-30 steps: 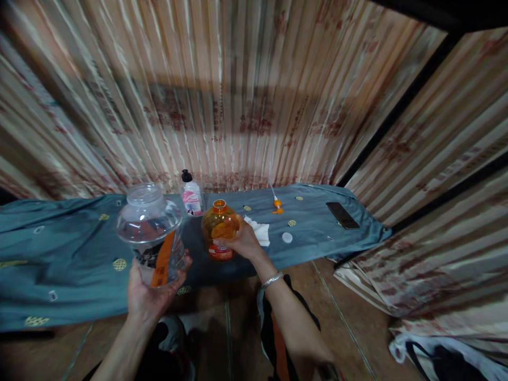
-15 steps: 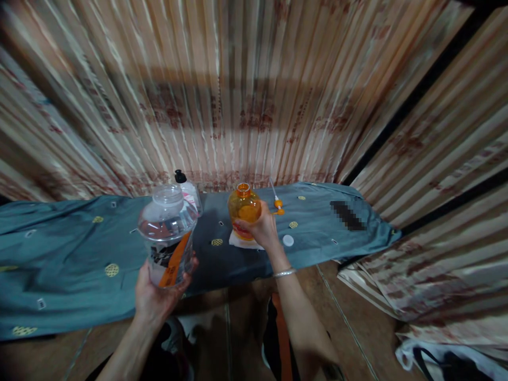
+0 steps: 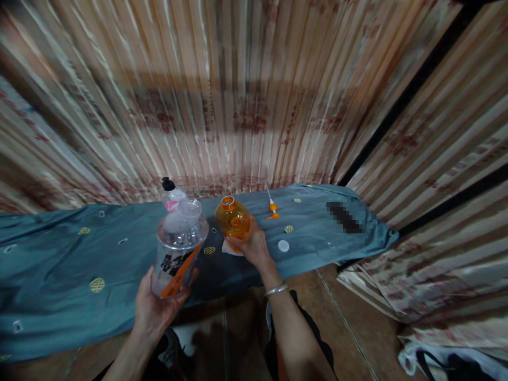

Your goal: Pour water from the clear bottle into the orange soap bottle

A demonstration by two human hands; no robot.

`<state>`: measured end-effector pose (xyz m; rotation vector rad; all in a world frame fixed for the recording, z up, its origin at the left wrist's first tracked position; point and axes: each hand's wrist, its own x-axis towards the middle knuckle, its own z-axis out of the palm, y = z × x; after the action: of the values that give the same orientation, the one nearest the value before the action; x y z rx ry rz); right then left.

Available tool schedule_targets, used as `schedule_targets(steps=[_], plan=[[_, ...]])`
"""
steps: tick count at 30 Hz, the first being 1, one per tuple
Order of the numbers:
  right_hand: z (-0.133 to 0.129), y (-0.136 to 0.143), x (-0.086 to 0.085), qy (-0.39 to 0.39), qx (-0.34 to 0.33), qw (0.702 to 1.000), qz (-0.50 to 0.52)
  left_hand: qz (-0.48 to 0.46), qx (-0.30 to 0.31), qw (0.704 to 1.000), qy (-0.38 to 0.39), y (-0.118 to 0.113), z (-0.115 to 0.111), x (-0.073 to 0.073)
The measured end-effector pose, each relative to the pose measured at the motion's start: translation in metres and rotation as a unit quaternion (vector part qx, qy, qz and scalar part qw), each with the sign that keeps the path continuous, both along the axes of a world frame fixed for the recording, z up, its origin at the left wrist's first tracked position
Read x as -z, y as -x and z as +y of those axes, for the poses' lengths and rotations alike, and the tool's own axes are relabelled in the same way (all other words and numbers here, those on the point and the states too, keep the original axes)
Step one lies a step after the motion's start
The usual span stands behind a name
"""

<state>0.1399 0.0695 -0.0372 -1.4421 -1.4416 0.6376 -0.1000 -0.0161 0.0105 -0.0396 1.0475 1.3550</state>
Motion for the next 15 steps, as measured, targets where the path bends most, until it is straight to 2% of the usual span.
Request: schedule_targets(steps=[8,15], plan=[[-0.0041,0.0025,-0.0024,0.000,0.007,1.000,-0.028,0.005,-0.011,1.000,0.020,-0.0005,0.0002,0.0089],[-0.0086,0.0051,-0.0026,-0.002,0.009,0.999,-0.033,0.009,-0.027,0.999,0.017,0.0022,0.0026,0.0094]])
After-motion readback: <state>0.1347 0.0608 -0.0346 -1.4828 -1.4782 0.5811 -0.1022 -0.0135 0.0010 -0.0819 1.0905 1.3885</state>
